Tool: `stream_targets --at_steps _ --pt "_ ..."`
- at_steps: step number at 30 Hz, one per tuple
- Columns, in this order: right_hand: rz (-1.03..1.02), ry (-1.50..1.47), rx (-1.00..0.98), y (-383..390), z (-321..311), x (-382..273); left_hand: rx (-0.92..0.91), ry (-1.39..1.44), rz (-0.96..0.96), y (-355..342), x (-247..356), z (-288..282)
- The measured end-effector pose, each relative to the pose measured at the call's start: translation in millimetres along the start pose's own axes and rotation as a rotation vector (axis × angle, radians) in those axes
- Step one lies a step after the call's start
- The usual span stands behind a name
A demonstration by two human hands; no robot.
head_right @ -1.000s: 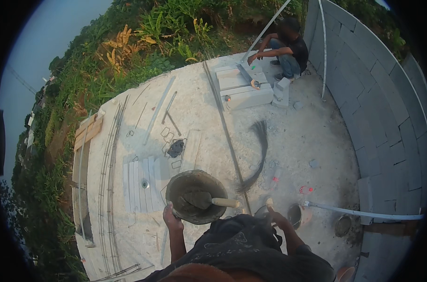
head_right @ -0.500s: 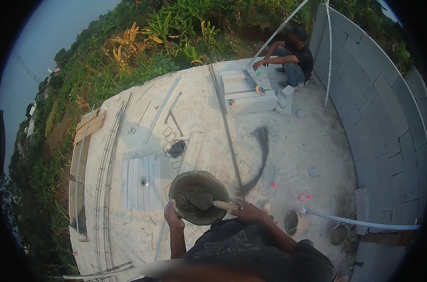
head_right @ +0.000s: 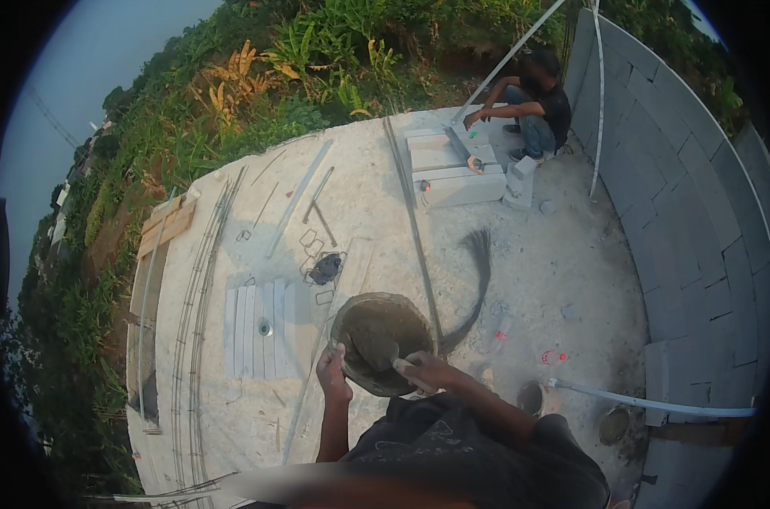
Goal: Applying mortar into a vertical column cavity during wall construction.
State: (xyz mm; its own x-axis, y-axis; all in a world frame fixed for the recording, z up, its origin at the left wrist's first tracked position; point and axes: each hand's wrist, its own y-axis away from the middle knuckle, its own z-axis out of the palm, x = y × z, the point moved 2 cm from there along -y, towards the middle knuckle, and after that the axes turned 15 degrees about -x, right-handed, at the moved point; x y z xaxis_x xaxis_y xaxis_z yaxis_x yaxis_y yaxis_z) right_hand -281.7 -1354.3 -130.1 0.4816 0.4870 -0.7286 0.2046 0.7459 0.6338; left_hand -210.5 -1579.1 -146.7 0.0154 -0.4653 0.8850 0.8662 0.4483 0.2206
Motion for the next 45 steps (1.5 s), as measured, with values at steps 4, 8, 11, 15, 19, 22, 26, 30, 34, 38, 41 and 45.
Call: stream_targets --at_steps 4,8,11,15,19,22,26,30,34,38,41,45 --pt "0.012 -0.053 0.018 12.9 -0.6 -19.2 -0.037 -0.073 0.033 -5.6 14.7 19.3" --pt "-0.131 0.376 0.136 11.9 -8.6 -4.8 -0.084 -0.104 0.016 -4.5 9.9 7.0" --pt "-0.219 0.574 0.211 16.8 -10.1 -5.1 -0.108 -0.111 0.042 -3.6 9.5 9.0" --pt "-0.143 0.594 0.215 34.4 -2.8 -15.5 -0.128 -0.091 -0.013 2.7 16.2 8.2" --pt "-0.155 0.611 0.218 41.3 2.0 -13.8 -0.111 -0.026 -0.047 5.4 11.8 -0.2" --pt "-0.140 0.661 0.259 43.5 1.2 -11.1 -0.098 -0.046 -0.057 8.4 15.9 0.0" --pt "-0.110 0.659 0.302 53.6 2.0 -22.6 -0.090 -0.111 -0.064 6.7 16.6 -3.5" --pt "-0.094 0.682 0.329 50.2 -1.3 -20.8 -0.103 -0.140 -0.069 4.1 14.4 -7.8" --pt "-0.086 0.724 0.355 48.0 -0.5 -15.9 -0.081 -0.177 -0.050 3.2 14.4 -3.7" --pt "-0.111 0.773 0.371 50.2 6.6 -17.6 -0.102 -0.242 -0.024 3.5 19.2 2.4" --pt "-0.124 0.865 0.418 40.3 13.9 -19.0 -0.098 -0.381 0.016 2.6 26.0 14.8" --pt "-0.161 1.087 0.539 29.2 42.2 -33.8 -0.212 -0.572 0.077 -22.4 45.2 22.6"
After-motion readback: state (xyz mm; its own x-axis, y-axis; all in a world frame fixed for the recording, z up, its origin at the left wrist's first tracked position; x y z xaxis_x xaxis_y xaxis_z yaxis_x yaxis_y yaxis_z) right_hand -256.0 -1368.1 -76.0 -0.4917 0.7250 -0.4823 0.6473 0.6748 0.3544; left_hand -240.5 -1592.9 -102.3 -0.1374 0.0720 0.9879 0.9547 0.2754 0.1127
